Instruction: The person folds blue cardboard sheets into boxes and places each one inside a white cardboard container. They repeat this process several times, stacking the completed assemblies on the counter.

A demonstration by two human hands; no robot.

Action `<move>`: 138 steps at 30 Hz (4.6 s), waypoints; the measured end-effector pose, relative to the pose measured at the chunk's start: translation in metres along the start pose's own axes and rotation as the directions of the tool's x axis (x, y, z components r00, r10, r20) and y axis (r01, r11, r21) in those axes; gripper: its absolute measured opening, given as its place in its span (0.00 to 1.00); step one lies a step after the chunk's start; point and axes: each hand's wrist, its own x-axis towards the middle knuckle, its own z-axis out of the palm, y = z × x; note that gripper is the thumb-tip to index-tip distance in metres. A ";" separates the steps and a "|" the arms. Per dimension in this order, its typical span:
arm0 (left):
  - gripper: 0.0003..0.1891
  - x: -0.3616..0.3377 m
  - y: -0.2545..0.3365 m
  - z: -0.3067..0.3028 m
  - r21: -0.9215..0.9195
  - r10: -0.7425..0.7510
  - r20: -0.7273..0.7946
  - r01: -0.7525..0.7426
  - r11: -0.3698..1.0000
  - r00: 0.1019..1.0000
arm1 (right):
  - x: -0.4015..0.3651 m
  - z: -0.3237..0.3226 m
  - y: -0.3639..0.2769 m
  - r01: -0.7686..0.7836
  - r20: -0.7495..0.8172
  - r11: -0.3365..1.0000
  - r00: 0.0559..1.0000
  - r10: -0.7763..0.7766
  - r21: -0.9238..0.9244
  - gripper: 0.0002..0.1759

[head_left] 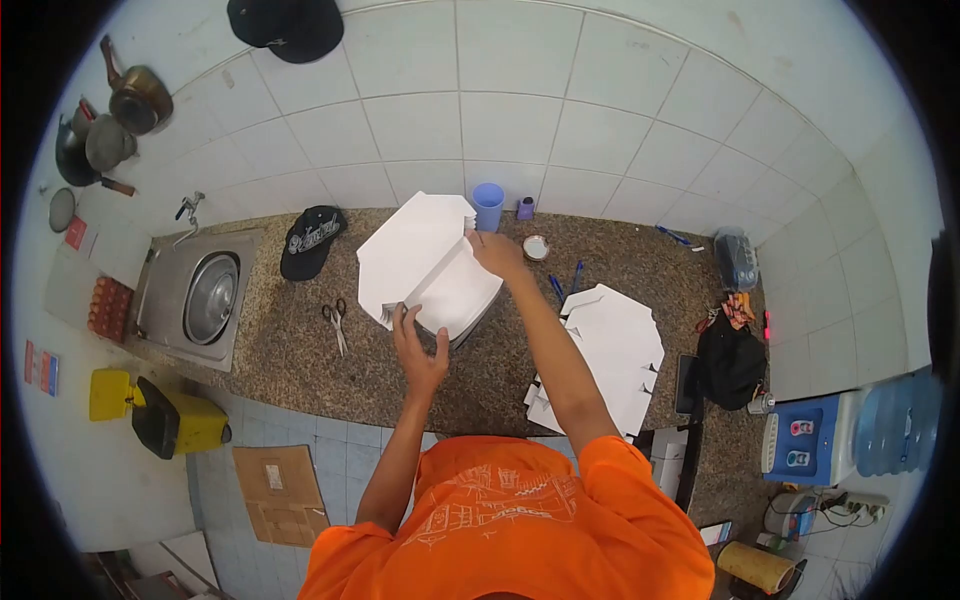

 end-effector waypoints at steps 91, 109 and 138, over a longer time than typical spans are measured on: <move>0.14 -0.027 0.219 0.112 -0.451 -0.064 0.877 0.863 0.226 0.475 | -0.353 -0.102 0.068 0.261 -0.674 0.913 0.738 0.022 0.315 0.21; 0.14 -0.025 0.212 0.066 -0.457 0.159 0.860 0.594 0.662 0.484 | -0.347 -0.087 0.078 0.108 -0.642 0.766 0.626 0.443 0.634 0.24; 0.25 0.004 0.165 0.012 -0.277 0.060 0.880 0.404 0.872 0.472 | -0.339 -0.112 -0.013 0.153 -0.123 0.988 0.981 -0.151 0.008 0.39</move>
